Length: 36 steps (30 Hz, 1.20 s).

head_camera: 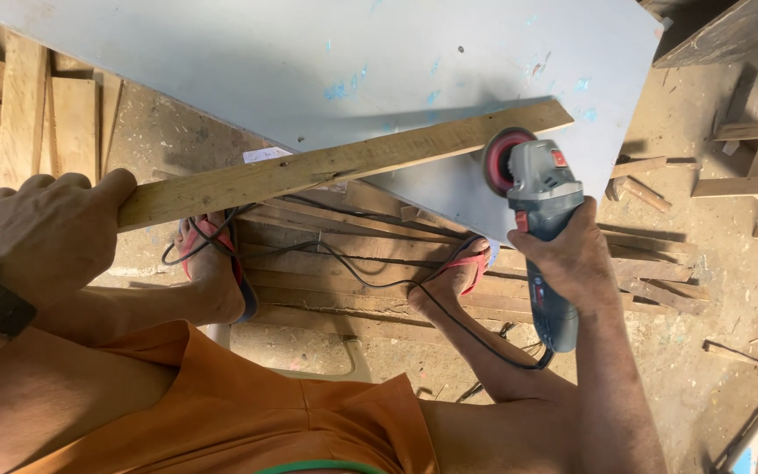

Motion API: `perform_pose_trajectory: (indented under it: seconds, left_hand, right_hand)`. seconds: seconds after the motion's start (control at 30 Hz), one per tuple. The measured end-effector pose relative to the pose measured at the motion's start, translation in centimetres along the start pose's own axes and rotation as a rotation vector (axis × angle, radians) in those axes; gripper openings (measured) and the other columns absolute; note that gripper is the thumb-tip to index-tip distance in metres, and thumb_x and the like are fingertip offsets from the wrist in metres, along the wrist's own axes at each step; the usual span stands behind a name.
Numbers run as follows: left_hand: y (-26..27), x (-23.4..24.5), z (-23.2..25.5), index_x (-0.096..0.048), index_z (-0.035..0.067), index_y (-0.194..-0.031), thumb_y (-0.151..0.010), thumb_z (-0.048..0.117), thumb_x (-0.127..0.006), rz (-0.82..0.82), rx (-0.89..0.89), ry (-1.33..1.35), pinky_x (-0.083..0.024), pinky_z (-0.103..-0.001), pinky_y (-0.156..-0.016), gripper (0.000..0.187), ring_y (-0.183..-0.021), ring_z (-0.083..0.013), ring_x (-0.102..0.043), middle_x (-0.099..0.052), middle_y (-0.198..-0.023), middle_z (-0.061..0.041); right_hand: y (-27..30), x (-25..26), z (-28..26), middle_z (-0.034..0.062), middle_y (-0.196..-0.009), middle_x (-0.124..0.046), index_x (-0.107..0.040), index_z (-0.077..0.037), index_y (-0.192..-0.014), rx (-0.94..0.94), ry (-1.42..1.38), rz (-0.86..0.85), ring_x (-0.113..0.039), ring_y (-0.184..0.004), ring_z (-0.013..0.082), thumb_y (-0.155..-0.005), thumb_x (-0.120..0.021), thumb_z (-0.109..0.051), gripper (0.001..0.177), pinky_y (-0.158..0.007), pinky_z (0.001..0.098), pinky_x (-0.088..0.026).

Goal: Sanding a wooden plank with an angle grinder

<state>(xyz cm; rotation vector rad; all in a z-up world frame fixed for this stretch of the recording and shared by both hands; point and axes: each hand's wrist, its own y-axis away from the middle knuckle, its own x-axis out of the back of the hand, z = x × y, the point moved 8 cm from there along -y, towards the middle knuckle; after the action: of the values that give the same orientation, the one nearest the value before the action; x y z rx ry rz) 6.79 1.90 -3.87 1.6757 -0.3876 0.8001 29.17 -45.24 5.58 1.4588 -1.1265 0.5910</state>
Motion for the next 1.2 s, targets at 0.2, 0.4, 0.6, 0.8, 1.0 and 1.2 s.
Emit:
perform_pose_trajectory:
  seconds: [0.2, 0.4, 0.6, 0.8, 1.0, 1.2]
  left_hand:
    - [-0.2, -0.4, -0.5, -0.049, 0.024, -0.126, -0.107, 0.03, -0.032, 0.042, 0.011, 0.013, -0.059, -0.048, -0.085, 0.026, -0.094, -0.0324, -0.074, -0.076, -0.095, -0.008]
    - [-0.3, -0.5, -0.5, -0.05, 0.023, -0.122, -0.105, 0.028, -0.032, 0.017, 0.012, 0.021, -0.057, -0.051, -0.088, 0.025, -0.097, -0.0342, -0.074, -0.075, -0.099, -0.01]
    - [0.0, -0.1, -0.4, -0.048, 0.023, -0.123, -0.108, 0.028, -0.028, 0.012, 0.025, 0.005, -0.057, -0.05, -0.088, 0.026, -0.095, -0.0326, -0.073, -0.074, -0.098, -0.009]
    - [-0.2, -0.1, -0.6, -0.048, 0.025, -0.128, -0.108, 0.027, -0.028, 0.033, 0.005, 0.022, -0.06, -0.05, -0.083, 0.028, -0.095, -0.0335, -0.074, -0.073, -0.1, -0.009]
    - [0.9, 1.6, 0.3, -0.052, 0.021, -0.121, -0.111, 0.022, -0.028, 0.074, -0.023, 0.109, -0.056, -0.048, -0.084, 0.026, -0.083, -0.0298, -0.069, -0.068, -0.087, -0.009]
    - [0.8, 2.6, 1.9, -0.048, 0.019, -0.13, -0.11, 0.031, -0.031, 0.155, -0.062, 0.126, -0.054, -0.047, -0.083, 0.029, -0.086, -0.0306, -0.065, -0.065, -0.091, -0.011]
  right_hand:
    - [-2.8, 2.2, 1.6, 0.0125, -0.106, -0.056, -0.04, -0.006, -0.126, -0.088, 0.015, 0.031, -0.055, -0.094, 0.026, -0.073, -0.081, -0.033, 0.072, -0.077, 0.0439, -0.048]
    - [-6.5, 3.7, 3.2, 0.0096, -0.09, -0.06, -0.054, -0.007, -0.111, -0.008, -0.097, 0.065, -0.057, -0.076, 0.0221, -0.074, -0.082, -0.025, 0.05, -0.062, 0.0405, -0.048]
    - [-9.8, 4.5, 5.3, 0.0064, -0.087, -0.057, -0.056, -0.009, -0.108, -0.021, -0.215, 0.096, -0.055, -0.072, 0.0199, -0.073, -0.082, -0.023, 0.046, -0.056, 0.0406, -0.047]
    - [-13.7, 5.4, 9.0, 0.0052, -0.081, -0.057, -0.064, -0.006, -0.094, -0.012, -0.246, 0.163, -0.056, -0.066, 0.0173, -0.072, -0.088, -0.022, 0.036, -0.05, 0.0411, -0.047]
    - [-11.4, 5.3, 9.4, 0.002, -0.078, -0.062, -0.063, -0.013, -0.095, 0.116, -0.541, 0.113, -0.06, -0.06, 0.0155, -0.082, -0.081, -0.012, 0.022, -0.053, 0.0329, -0.052]
    - [-5.8, 5.5, 5.9, 0.0077, -0.081, -0.061, -0.059, -0.006, -0.096, 0.197, -0.472, 0.083, -0.061, -0.062, 0.0213, -0.085, -0.079, -0.008, 0.022, -0.053, 0.0382, -0.052]
